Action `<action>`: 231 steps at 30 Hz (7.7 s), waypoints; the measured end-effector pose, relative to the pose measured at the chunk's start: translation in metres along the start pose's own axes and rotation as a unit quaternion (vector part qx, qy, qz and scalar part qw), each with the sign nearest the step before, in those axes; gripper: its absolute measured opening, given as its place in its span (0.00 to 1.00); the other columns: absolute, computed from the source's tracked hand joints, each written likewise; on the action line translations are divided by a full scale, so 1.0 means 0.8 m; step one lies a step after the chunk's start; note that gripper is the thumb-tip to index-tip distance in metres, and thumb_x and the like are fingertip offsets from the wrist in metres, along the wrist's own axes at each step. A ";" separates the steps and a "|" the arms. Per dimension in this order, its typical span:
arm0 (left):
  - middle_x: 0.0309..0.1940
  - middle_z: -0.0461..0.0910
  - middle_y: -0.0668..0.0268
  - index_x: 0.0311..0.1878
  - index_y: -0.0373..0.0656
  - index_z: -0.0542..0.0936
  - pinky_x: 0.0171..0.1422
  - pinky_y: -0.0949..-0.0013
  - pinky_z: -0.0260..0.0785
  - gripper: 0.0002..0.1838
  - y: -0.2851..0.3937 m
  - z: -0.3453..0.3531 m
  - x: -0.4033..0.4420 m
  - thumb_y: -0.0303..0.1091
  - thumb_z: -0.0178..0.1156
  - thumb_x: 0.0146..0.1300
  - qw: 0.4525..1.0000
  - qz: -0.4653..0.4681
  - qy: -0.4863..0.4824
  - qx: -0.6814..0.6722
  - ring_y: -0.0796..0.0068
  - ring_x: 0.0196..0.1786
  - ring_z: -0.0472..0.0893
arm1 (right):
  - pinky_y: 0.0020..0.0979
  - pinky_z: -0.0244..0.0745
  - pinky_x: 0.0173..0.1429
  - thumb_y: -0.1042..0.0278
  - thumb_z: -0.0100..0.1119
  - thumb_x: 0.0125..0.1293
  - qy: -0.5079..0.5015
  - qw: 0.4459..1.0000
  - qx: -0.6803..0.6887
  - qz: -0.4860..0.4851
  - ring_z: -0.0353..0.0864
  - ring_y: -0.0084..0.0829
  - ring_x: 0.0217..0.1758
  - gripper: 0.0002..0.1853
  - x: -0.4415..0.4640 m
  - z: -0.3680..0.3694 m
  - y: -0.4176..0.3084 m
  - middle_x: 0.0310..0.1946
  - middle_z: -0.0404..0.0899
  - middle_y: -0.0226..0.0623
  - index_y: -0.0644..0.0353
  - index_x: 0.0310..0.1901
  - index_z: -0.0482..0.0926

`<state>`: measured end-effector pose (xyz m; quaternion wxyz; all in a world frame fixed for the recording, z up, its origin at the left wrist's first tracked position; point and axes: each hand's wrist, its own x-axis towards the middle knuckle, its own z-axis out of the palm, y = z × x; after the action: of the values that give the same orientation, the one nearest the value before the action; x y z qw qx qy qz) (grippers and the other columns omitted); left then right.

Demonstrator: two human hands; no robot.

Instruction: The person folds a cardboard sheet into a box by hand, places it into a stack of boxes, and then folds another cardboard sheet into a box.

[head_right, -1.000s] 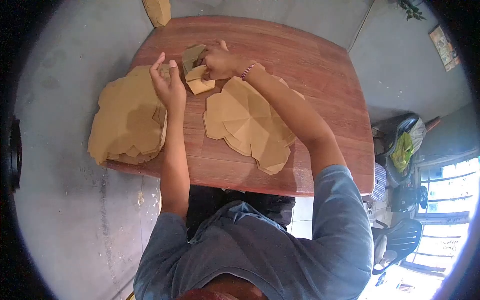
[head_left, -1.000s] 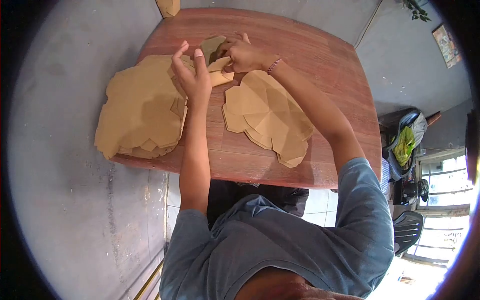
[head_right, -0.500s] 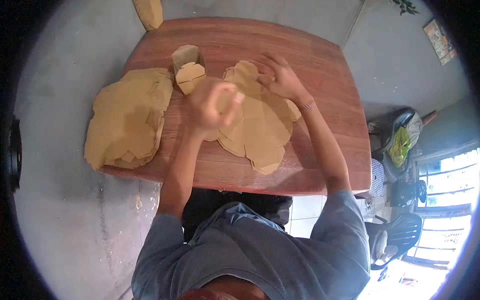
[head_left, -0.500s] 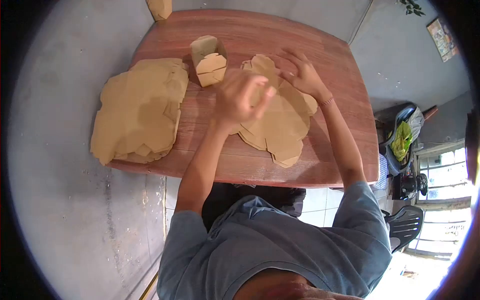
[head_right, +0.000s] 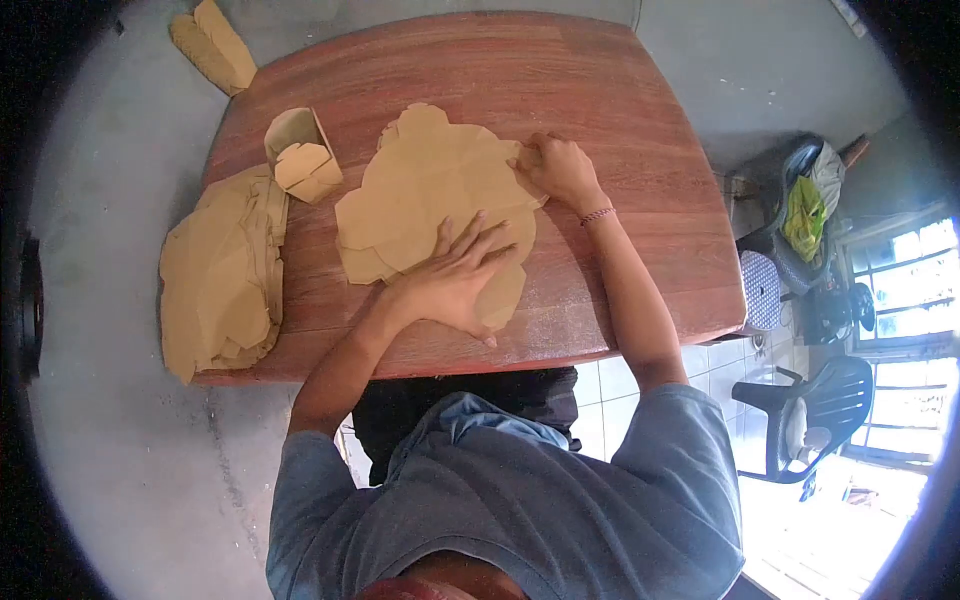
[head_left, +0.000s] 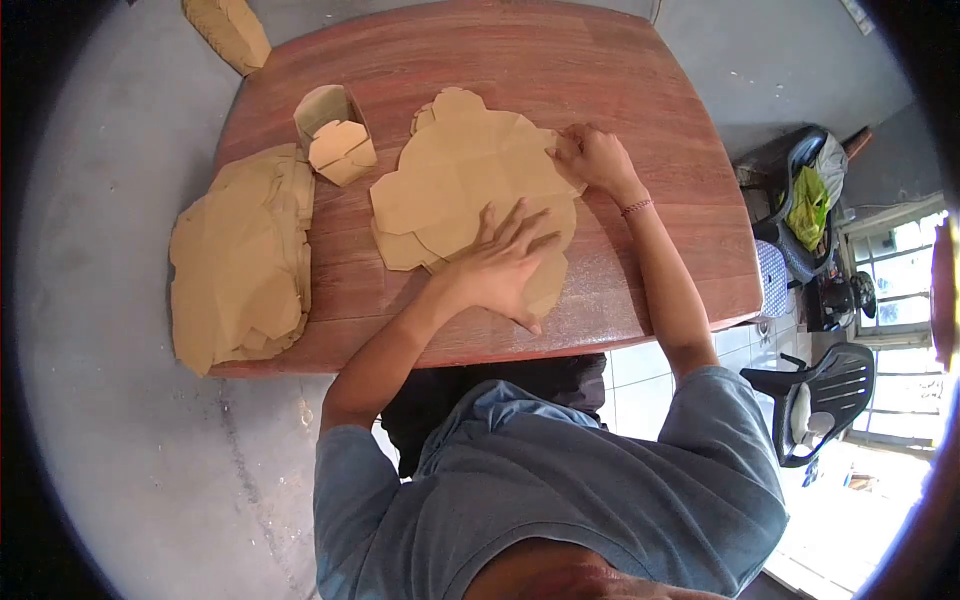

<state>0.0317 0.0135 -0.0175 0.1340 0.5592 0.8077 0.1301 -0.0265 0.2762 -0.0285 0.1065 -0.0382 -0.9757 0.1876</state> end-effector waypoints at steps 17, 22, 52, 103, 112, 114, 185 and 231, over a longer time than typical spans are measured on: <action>0.81 0.55 0.54 0.77 0.42 0.65 0.79 0.24 0.43 0.60 0.012 -0.010 -0.006 0.56 0.80 0.41 0.999 -0.019 -0.021 0.022 0.41 0.84 0.47 | 0.48 0.83 0.53 0.42 0.69 0.61 0.011 0.999 -0.015 -0.029 0.87 0.52 0.48 0.27 0.000 0.003 0.003 0.43 0.88 0.49 0.59 0.48 0.87; 0.80 0.60 0.60 0.72 0.43 0.73 0.77 0.21 0.46 0.53 0.004 -0.016 -0.007 0.58 0.80 0.43 0.999 -0.001 -0.023 -0.029 0.42 0.84 0.49 | 0.48 0.83 0.52 0.41 0.69 0.61 0.017 0.999 -0.025 -0.030 0.88 0.52 0.47 0.27 -0.001 0.004 0.002 0.43 0.88 0.49 0.59 0.49 0.87; 0.79 0.63 0.56 0.72 0.41 0.72 0.85 0.51 0.54 0.53 -0.035 -0.036 -0.027 0.37 0.83 0.36 0.991 0.035 -0.065 -0.112 0.53 0.83 0.56 | 0.48 0.82 0.51 0.42 0.71 0.60 0.010 0.999 -0.007 -0.038 0.87 0.53 0.46 0.28 0.002 0.010 0.011 0.41 0.88 0.50 0.60 0.49 0.87; 0.68 0.69 0.43 0.72 0.33 0.63 0.57 0.66 0.79 0.37 -0.124 -0.014 -0.006 0.40 0.70 0.68 0.778 -0.255 0.373 -0.436 0.67 0.57 0.82 | 0.41 0.82 0.46 0.59 0.71 0.58 -0.045 0.976 0.193 0.086 0.90 0.44 0.40 0.23 0.000 -0.036 0.017 0.37 0.88 0.54 0.67 0.50 0.86; 0.68 0.70 0.47 0.69 0.38 0.71 0.67 0.62 0.75 0.29 -0.111 -0.039 -0.013 0.33 0.69 0.67 0.838 -0.028 0.416 -0.353 0.65 0.68 0.76 | 0.30 0.81 0.46 0.72 0.63 0.69 0.017 0.864 0.482 0.143 0.86 0.26 0.41 0.15 0.007 -0.043 0.017 0.42 0.88 0.41 0.73 0.53 0.82; 0.73 0.65 0.50 0.73 0.38 0.65 0.75 0.57 0.68 0.37 -0.090 -0.043 -0.015 0.33 0.72 0.65 0.753 -0.001 0.458 -0.472 0.62 0.76 0.67 | 0.29 0.81 0.47 0.73 0.62 0.71 0.038 0.841 0.523 0.132 0.87 0.26 0.42 0.14 0.006 -0.043 0.019 0.43 0.87 0.40 0.73 0.54 0.82; 0.46 0.87 0.59 0.56 0.32 0.81 0.52 0.71 0.74 0.15 -0.050 -0.053 -0.018 0.32 0.62 0.73 0.789 -0.096 0.327 -0.512 0.80 0.47 0.82 | 0.39 0.77 0.57 0.73 0.76 0.52 0.049 0.952 0.200 -0.227 0.72 0.48 0.67 0.15 -0.064 -0.058 -0.119 0.64 0.73 0.49 0.62 0.34 0.76; 0.74 0.62 0.50 0.73 0.37 0.66 0.77 0.39 0.54 0.38 -0.052 -0.054 -0.016 0.42 0.71 0.65 0.771 -0.051 0.630 -0.078 0.39 0.77 0.57 | 0.33 0.83 0.52 0.70 0.79 0.57 -0.081 0.933 0.342 -0.076 0.87 0.26 0.47 0.22 -0.067 -0.091 -0.103 0.42 0.90 0.42 0.67 0.52 0.85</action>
<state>-0.0159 -0.0153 0.0085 -0.3556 0.2976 0.7256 0.5085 0.0394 0.2196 0.0579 0.0479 0.0905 -0.8576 0.5040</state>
